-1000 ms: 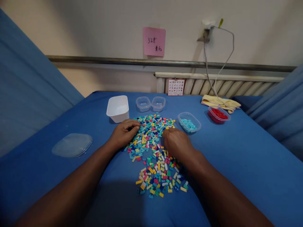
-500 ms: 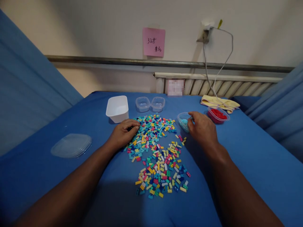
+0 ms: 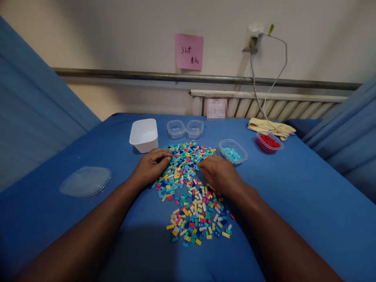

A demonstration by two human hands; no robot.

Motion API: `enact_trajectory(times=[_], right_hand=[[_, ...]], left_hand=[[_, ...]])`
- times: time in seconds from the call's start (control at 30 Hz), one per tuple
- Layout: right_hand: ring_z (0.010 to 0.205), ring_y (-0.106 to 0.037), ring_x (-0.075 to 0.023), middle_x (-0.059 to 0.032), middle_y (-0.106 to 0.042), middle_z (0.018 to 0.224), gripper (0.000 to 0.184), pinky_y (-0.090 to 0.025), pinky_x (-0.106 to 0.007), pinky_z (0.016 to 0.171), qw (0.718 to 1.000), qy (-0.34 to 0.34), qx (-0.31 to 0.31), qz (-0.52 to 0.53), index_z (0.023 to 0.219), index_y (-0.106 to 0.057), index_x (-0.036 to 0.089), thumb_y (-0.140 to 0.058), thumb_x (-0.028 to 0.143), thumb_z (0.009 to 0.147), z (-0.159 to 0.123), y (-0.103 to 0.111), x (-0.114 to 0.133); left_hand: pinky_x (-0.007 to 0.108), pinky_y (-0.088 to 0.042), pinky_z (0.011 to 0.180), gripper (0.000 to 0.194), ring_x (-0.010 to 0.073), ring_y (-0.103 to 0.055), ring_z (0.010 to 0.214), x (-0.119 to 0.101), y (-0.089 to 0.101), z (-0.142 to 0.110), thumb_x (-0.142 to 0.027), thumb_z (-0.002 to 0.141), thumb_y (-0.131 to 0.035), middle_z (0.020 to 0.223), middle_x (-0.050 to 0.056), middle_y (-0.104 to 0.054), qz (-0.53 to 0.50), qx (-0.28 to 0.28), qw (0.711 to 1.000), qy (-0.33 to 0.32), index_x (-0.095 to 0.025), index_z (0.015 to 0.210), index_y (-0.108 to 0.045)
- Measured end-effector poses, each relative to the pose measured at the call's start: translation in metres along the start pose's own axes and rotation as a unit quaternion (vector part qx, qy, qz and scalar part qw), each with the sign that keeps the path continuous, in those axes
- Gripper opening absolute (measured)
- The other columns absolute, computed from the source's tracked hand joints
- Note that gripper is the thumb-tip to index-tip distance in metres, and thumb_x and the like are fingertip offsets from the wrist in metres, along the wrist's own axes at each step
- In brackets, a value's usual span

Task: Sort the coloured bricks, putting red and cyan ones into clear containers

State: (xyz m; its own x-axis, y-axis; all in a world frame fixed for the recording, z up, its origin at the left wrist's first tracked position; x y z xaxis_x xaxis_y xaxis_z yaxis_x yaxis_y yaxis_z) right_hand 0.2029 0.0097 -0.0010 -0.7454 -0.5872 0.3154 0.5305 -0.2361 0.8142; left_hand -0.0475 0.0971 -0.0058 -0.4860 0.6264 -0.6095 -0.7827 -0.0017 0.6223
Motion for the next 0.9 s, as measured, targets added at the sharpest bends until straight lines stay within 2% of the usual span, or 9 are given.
enact_trajectory(times=[0.1,0.23,0.33,0.43,0.57,0.73,0.9], right_hand=[[0.103,-0.071,-0.0239,-0.0091,-0.08,0.107,0.02,-0.055,-0.037,0.095,0.996,0.033,0.08,0.003,0.114,-0.079,0.022,-0.061,0.022,0.107,0.007,-0.024,0.016],[0.105,-0.07,-0.0239,-0.0096,-0.079,0.107,0.021,-0.054,-0.037,0.096,0.989,0.044,0.139,-0.022,0.114,-0.08,0.022,-0.062,0.018,0.105,0.009,-0.031,0.018],[0.107,-0.07,-0.0245,-0.0098,-0.079,0.111,0.022,-0.053,-0.038,0.101,0.988,0.029,0.153,-0.008,0.115,-0.08,0.021,-0.059,0.019,0.106,0.009,-0.027,0.016],[0.112,-0.071,-0.0257,-0.0094,-0.079,0.117,0.022,-0.053,-0.039,0.103,0.986,-0.014,0.164,0.009,0.121,-0.077,0.022,-0.062,0.022,0.105,0.007,-0.024,0.013],[0.118,-0.07,-0.0278,-0.0115,-0.078,0.126,0.035,-0.053,-0.04,0.103,0.984,-0.044,0.17,0.018,0.137,-0.07,0.022,-0.065,0.022,0.102,0.005,-0.023,0.011],[0.121,-0.069,-0.0273,-0.0117,-0.076,0.131,0.045,-0.053,-0.04,0.105,0.984,-0.051,0.169,0.041,0.144,-0.066,0.02,-0.066,0.018,0.099,0.0,-0.023,0.008],[0.115,-0.07,-0.0252,-0.0105,-0.078,0.118,0.022,-0.052,-0.039,0.104,0.983,0.003,0.18,0.027,0.123,-0.077,0.019,-0.063,0.021,0.105,0.003,-0.024,0.015]], left_hand=[[0.041,-0.058,0.101,0.017,0.0233,-0.076,0.103,0.002,-0.001,0.0,-0.029,0.095,-0.064,0.104,0.004,-0.081,0.001,0.001,1.0,-0.006,-0.024,0.092,-0.079],[0.041,-0.058,0.1,0.017,0.0229,-0.075,0.104,0.006,-0.003,-0.001,-0.029,0.095,-0.064,0.106,0.005,-0.081,0.0,0.001,1.0,-0.008,-0.024,0.093,-0.079],[0.041,-0.059,0.099,0.017,0.0229,-0.075,0.105,0.006,-0.004,-0.001,-0.028,0.096,-0.063,0.107,0.005,-0.081,0.002,0.006,1.0,-0.008,-0.024,0.093,-0.079],[0.042,-0.059,0.099,0.016,0.0228,-0.075,0.104,0.003,-0.004,-0.001,-0.027,0.095,-0.063,0.105,0.005,-0.08,0.004,0.007,1.0,-0.009,-0.024,0.092,-0.079],[0.041,-0.059,0.1,0.016,0.0226,-0.075,0.104,0.002,-0.003,-0.001,-0.027,0.095,-0.063,0.105,0.004,-0.08,0.005,0.006,1.0,-0.002,-0.024,0.092,-0.079],[0.042,-0.058,0.099,0.017,0.0227,-0.075,0.104,0.003,-0.004,-0.001,-0.026,0.095,-0.063,0.105,0.005,-0.08,-0.002,0.009,1.0,-0.004,-0.024,0.092,-0.079],[0.041,-0.058,0.099,0.017,0.0226,-0.075,0.105,0.004,-0.004,-0.001,-0.027,0.095,-0.063,0.106,0.005,-0.08,0.0,0.011,1.0,-0.003,-0.024,0.093,-0.08]])
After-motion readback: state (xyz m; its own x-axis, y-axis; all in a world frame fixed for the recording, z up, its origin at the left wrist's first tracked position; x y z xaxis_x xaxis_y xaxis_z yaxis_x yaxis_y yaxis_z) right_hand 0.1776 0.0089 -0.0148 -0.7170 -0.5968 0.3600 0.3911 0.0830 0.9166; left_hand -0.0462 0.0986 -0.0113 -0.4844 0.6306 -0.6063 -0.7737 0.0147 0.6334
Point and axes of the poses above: each hand's wrist, its own z-axis towards the middle knuckle, its own y-axis out of the back of the hand, x = y × z, the point moved 6 cm from there along z, towards the middle knuckle
